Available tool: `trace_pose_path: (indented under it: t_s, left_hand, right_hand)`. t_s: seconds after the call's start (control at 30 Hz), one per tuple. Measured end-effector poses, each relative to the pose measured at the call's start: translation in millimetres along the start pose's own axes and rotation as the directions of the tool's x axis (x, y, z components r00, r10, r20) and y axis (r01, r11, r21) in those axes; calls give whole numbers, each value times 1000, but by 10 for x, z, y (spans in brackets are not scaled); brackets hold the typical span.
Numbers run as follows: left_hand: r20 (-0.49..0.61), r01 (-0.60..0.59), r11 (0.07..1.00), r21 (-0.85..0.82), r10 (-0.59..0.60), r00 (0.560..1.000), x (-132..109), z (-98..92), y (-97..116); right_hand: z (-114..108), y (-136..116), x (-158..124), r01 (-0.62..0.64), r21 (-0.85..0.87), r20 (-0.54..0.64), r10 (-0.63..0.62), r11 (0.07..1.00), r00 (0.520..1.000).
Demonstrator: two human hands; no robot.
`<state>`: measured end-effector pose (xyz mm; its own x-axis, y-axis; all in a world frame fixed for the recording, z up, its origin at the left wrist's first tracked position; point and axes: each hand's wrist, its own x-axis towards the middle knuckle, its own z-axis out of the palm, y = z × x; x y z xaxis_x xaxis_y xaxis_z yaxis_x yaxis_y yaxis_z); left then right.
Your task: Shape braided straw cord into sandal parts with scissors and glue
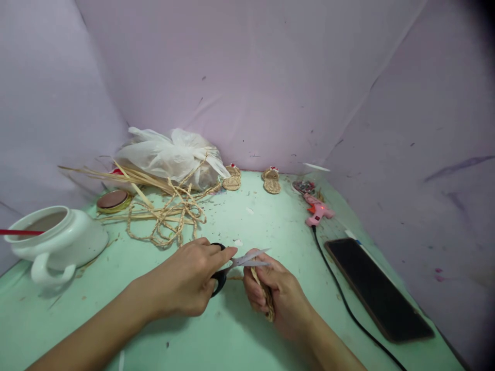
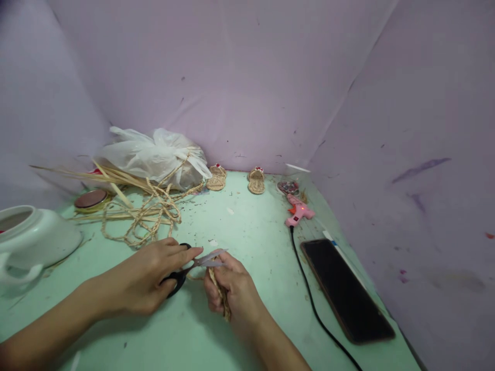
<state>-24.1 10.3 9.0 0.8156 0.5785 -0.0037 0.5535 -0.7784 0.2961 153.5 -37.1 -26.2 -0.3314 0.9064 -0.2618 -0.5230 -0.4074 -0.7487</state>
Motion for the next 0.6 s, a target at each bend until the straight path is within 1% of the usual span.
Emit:
trace_pose_path:
  t_s: [0.13, 0.27, 0.33, 0.4, 0.43, 0.47, 0.53, 0.6]
  left_hand:
    - [46, 24, 1000, 0, -24, 999, -12, -17, 15]
    - [30, 34, 998, -52, -32, 999, -16, -16, 3]
    - [24, 52, 993, -102, -50, 998, -15, -22, -14]
    - [0, 115, 983, -146, -116, 993, -13, -26, -40]
    - [-25, 166, 973, -158, -172, 985, -10, -25, -56]
    - [-59, 227, 961, -161, -239, 969, -4, -21, -72]
    - [-121, 350, 926, -141, -367, 922, 29, -4, -101]
    - [-144, 434, 897, -81, -441, 886, 113, 17, -122]
  right_hand:
    - [-17, 7, -3, -25, -16, -11, 25, 1000, 1000]
    - [-18, 13, 3, -12, -6, 3, 12, 1000, 1000]
    - [-17, 15, 20, 9, 8, -14, -9, 1000, 1000]
    - [-25, 8, 47, 36, 33, -64, -34, 999, 997]
    - [-33, 1, 63, 59, 53, -100, -53, 997, 994]
    - [-45, -7, 80, 88, 77, -140, -76, 993, 987]
    - [-73, -23, 110, 147, 127, -215, -118, 981, 970]
    - [-100, -33, 131, 198, 160, -257, -153, 967, 954]
